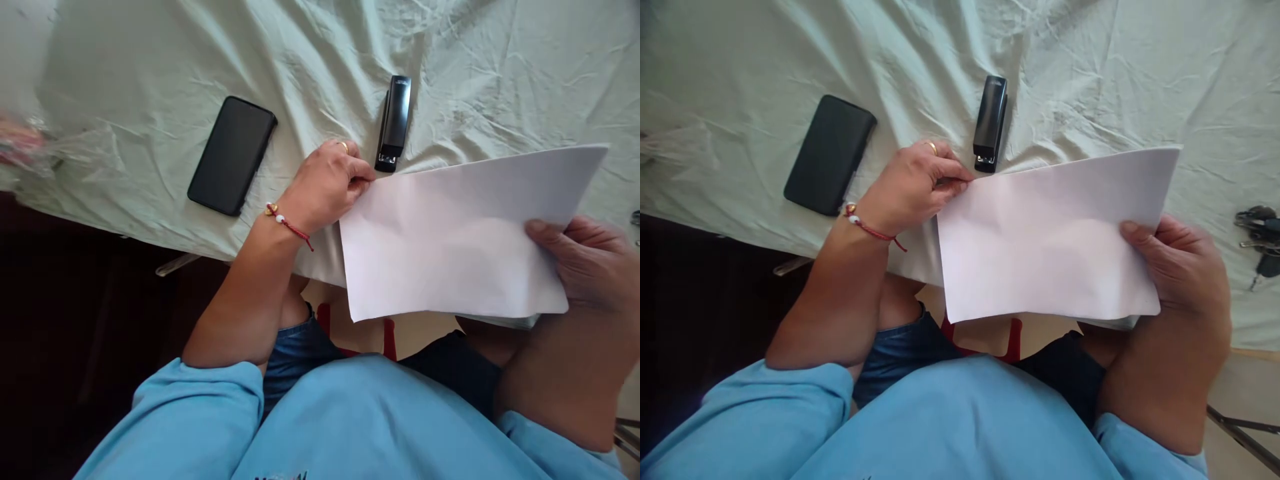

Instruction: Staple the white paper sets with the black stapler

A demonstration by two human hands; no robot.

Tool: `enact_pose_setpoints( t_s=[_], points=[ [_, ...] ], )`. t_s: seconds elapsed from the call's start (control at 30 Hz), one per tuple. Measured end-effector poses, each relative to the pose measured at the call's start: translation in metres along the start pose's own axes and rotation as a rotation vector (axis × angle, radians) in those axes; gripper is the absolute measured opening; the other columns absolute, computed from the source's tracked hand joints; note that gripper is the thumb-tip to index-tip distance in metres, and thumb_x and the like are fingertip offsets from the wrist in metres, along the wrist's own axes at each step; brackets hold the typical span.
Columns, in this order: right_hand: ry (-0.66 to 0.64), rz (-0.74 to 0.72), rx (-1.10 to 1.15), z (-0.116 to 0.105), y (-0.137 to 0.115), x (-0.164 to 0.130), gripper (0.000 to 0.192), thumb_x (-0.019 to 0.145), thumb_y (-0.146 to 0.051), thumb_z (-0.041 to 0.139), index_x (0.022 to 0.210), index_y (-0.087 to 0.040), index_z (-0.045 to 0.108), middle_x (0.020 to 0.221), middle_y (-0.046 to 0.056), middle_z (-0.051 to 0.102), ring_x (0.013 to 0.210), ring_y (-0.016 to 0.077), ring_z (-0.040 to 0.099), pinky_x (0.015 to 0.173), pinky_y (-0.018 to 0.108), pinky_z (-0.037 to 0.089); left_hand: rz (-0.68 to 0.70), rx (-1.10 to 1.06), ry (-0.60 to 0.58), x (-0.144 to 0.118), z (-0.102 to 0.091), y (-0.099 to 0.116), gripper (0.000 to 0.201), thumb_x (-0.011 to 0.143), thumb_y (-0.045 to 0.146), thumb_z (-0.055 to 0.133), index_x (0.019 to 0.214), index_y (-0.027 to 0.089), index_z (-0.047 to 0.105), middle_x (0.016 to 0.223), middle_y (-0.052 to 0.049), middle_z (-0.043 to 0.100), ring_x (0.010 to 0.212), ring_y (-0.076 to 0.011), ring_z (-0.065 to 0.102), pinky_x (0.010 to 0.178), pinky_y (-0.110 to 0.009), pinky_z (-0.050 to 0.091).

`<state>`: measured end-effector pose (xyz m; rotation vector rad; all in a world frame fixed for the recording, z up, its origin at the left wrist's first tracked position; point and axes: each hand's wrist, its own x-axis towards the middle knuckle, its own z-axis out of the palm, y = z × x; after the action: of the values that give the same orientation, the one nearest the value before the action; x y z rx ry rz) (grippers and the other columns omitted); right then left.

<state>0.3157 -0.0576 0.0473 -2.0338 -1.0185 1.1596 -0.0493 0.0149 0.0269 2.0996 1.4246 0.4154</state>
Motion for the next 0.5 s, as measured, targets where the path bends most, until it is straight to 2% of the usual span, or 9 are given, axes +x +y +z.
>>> enact_pose_setpoints(
  t_s=[0.07, 0.23, 0.37, 0.5],
  points=[
    [0.023, -0.034, 0.024, 0.000, -0.001, -0.002, 0.044, 0.075, -0.048, 0.079, 0.116, -0.032, 0.072, 0.106, -0.002, 0.069, 0.061, 0.0064, 0.062, 0.051, 0.017, 0.052, -0.015, -0.042, 0.022, 0.001, 0.001, -0.001, 0.024, 0.093, 0.020, 0.063, 0.098, 0.023, 0.086, 0.103, -0.009, 0.075, 0.110, -0.0292, 0.068, 0.107, -0.043, 0.052],
    [0.027, -0.069, 0.065, -0.001, 0.000, -0.002, 0.044, 0.076, -0.047, 0.078, 0.117, -0.030, 0.072, 0.109, 0.000, 0.069, 0.071, 0.0077, 0.065, 0.059, 0.018, 0.054, -0.078, -0.174, 0.039, 0.002, 0.000, -0.001, 0.015, 0.092, 0.025, 0.067, 0.091, 0.023, 0.082, 0.091, -0.006, 0.075, 0.101, -0.0277, 0.070, 0.102, -0.042, 0.052],
    [0.055, -0.044, 0.063, -0.003, 0.004, 0.001, 0.045, 0.075, -0.049, 0.079, 0.115, -0.029, 0.072, 0.104, 0.000, 0.069, 0.067, 0.0078, 0.063, 0.055, 0.017, 0.053, -0.205, -0.232, 0.039, 0.006, -0.004, -0.004, 0.013, 0.089, 0.021, 0.067, 0.081, 0.021, 0.078, 0.074, -0.003, 0.069, 0.087, -0.0253, 0.067, 0.096, -0.043, 0.052],
    [0.047, -0.007, 0.086, -0.004, 0.006, 0.005, 0.046, 0.073, -0.048, 0.080, 0.113, -0.026, 0.072, 0.098, 0.001, 0.070, 0.061, 0.0073, 0.062, 0.054, 0.016, 0.053, -0.298, -0.321, 0.095, 0.016, 0.001, -0.014, 0.009, 0.084, 0.018, 0.074, 0.078, 0.023, 0.068, 0.067, 0.001, 0.065, 0.075, -0.0187, 0.058, 0.087, -0.041, 0.052]
  ],
)
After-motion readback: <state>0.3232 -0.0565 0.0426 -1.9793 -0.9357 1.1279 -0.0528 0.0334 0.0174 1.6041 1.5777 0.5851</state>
